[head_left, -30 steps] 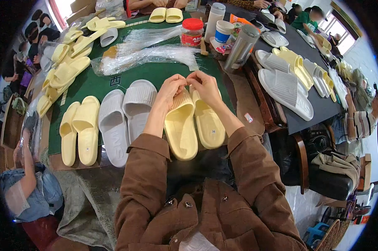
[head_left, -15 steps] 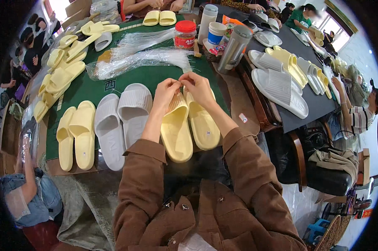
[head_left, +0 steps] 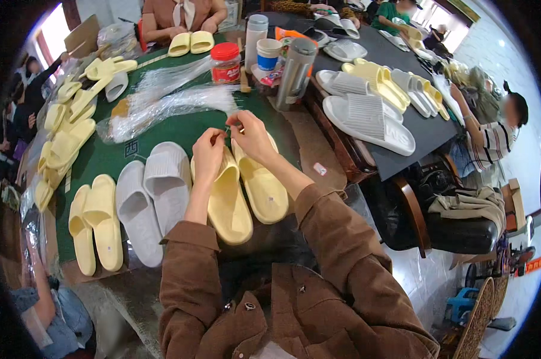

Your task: The person assembles pairs of plastic slide slippers by hand. They pick up individual slippers, align them, and press the two halves together to form a complete pair. The person handles multiple pairs of slippers in various colors, including yellow, white, and black, arranging them on a green work mat.

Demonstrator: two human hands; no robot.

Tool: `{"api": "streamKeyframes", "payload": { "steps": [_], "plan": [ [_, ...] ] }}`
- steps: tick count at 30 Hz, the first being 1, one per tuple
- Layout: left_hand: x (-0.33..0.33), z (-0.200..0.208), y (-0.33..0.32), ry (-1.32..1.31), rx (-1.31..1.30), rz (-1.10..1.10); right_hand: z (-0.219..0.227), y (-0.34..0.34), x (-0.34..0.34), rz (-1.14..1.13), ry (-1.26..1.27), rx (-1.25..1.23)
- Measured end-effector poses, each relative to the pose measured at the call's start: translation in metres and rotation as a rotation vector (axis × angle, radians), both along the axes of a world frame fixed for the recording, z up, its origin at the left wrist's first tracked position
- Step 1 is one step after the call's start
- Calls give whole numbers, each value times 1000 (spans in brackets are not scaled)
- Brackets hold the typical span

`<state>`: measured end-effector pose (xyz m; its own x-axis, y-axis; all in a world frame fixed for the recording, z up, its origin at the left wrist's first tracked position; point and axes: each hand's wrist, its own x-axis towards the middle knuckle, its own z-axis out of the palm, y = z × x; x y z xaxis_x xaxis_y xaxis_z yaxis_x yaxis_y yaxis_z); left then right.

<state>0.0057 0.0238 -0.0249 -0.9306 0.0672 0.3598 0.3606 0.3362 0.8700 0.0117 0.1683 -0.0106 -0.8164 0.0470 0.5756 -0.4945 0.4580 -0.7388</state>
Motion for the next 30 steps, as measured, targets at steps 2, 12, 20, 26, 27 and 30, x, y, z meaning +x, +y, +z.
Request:
{"api": "streamKeyframes", "payload": {
  "steps": [2,12,20,26,27,30],
  "plan": [
    [-1,0,2,-16,-9,-10,14,10,9,15,-16,-126],
    [2,-7,0,-18,94,-18,100,191,125,-615,192,158],
    [1,-5,7,-1,106,-33,85,328,112,-446,-374,211],
    [1,-10,-1,15,105,39,84,309,66,-301,-499,285],
    [4,-12,-5,13,67,66,77,304,55,-343,-514,300],
    [-4,-20,5,152,40,69,72,336,45,-387,-528,304]
  ]
}}
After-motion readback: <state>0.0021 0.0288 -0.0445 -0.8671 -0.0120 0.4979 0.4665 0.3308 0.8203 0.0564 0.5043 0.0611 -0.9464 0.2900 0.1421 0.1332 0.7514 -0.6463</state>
